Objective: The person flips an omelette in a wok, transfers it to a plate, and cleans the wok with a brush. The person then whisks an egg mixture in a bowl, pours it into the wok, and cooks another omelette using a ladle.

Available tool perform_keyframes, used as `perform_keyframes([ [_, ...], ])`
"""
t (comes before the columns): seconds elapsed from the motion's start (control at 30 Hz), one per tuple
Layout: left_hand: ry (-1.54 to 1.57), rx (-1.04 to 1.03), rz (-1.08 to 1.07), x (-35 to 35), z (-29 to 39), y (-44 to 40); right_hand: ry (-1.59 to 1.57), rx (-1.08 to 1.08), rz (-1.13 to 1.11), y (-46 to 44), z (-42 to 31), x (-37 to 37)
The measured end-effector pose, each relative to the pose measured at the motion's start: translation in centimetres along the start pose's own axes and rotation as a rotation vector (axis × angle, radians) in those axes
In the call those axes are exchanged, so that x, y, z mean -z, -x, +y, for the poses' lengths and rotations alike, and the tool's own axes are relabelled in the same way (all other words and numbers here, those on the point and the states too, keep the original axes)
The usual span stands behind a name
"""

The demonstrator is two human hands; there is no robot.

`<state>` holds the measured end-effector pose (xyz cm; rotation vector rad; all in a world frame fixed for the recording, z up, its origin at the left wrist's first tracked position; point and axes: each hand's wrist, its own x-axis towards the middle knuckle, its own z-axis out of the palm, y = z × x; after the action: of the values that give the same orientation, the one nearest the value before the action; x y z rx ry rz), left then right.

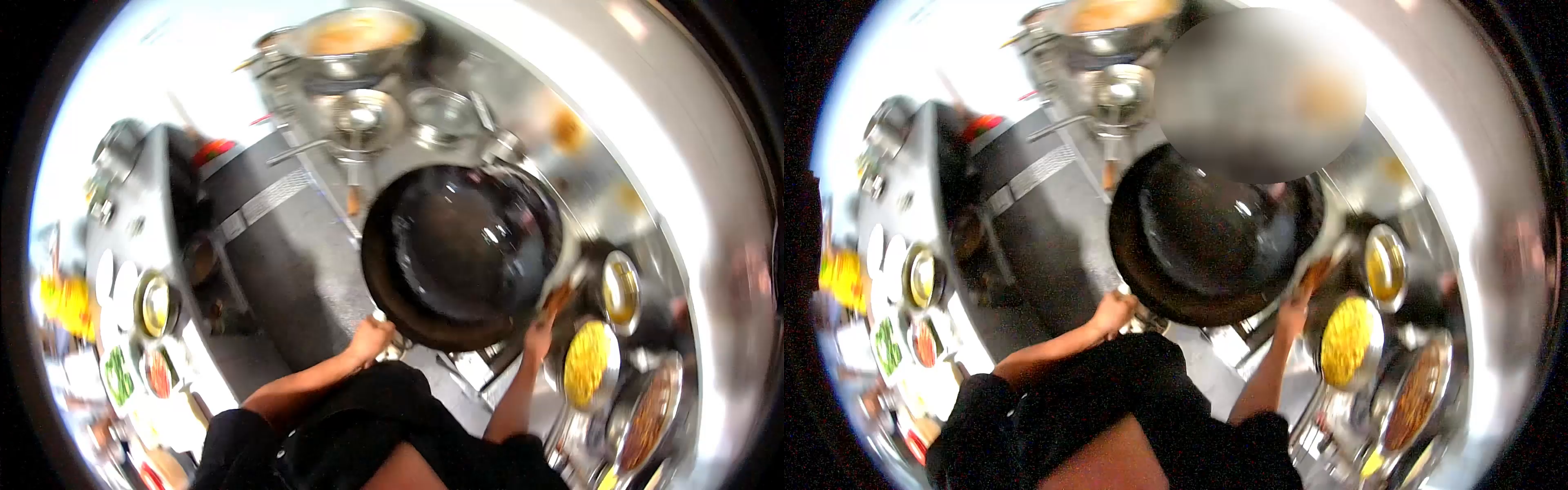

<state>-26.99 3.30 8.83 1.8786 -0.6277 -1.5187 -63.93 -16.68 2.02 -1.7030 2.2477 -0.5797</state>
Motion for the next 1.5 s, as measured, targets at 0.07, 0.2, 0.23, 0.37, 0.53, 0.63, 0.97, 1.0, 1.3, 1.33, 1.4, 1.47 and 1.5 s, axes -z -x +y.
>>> perform_keyframes([
  [0.07, -0.304, -0.451, -0.008, 0.1, -5.9, -1.0, 0.029, 0.167, -0.153, 6.5, 5.8, -4.2],
  [0.2, -0.361, -0.397, -0.101, -0.9, -10.9, -2.0, 0.106, 0.299, -0.241, 10.5, 12.8, -9.8],
  [0.23, -0.338, -0.342, -0.091, -0.8, -11.0, -1.9, 0.445, 0.405, -0.231, 9.3, 14.5, -10.6],
  [0.37, -0.135, -0.239, -0.066, 3.7, -8.5, 1.1, 0.564, 0.508, -0.611, 13.4, 7.6, -12.8],
  [0.53, 0.249, -0.250, -0.150, 16.5, -12.5, 8.1, 0.574, 0.798, -0.956, 23.5, -7.3, -11.3],
  [0.63, 0.471, -0.274, 0.115, 23.1, -19.1, 9.5, 0.530, 1.016, -1.092, 30.7, -17.9, -8.5],
  [0.97, 1.493, -0.094, 1.203, 36.9, -31.4, 10.5, -0.342, 1.876, -1.116, 60.9, -60.7, -23.1],
  [1.0, 1.518, -0.050, 1.218, 38.4, -31.1, 11.4, -0.319, 1.965, -1.033, 63.6, -63.7, -25.9],
  [1.3, 1.520, 0.086, 1.646, 47.0, -36.1, 5.7, 0.340, 2.577, -0.707, 80.6, -76.8, -45.7],
  [1.33, 1.510, 0.071, 1.706, 47.7, -34.4, 8.0, 0.354, 2.586, -0.708, 81.2, -76.9, -46.4],
  [1.4, 1.478, 0.221, 1.631, 48.7, -33.2, 10.0, 0.452, 2.608, -0.672, 81.9, -77.0, -41.6],
  [1.47, 1.496, 0.312, 1.693, 49.3, -34.8, 6.8, 0.579, 2.562, -0.672, 82.7, -77.7, -42.3],
  [1.5, 1.510, 0.333, 1.700, 49.5, -35.1, 6.2, 0.464, 2.636, -0.738, 82.8, -78.0, -40.9],
])
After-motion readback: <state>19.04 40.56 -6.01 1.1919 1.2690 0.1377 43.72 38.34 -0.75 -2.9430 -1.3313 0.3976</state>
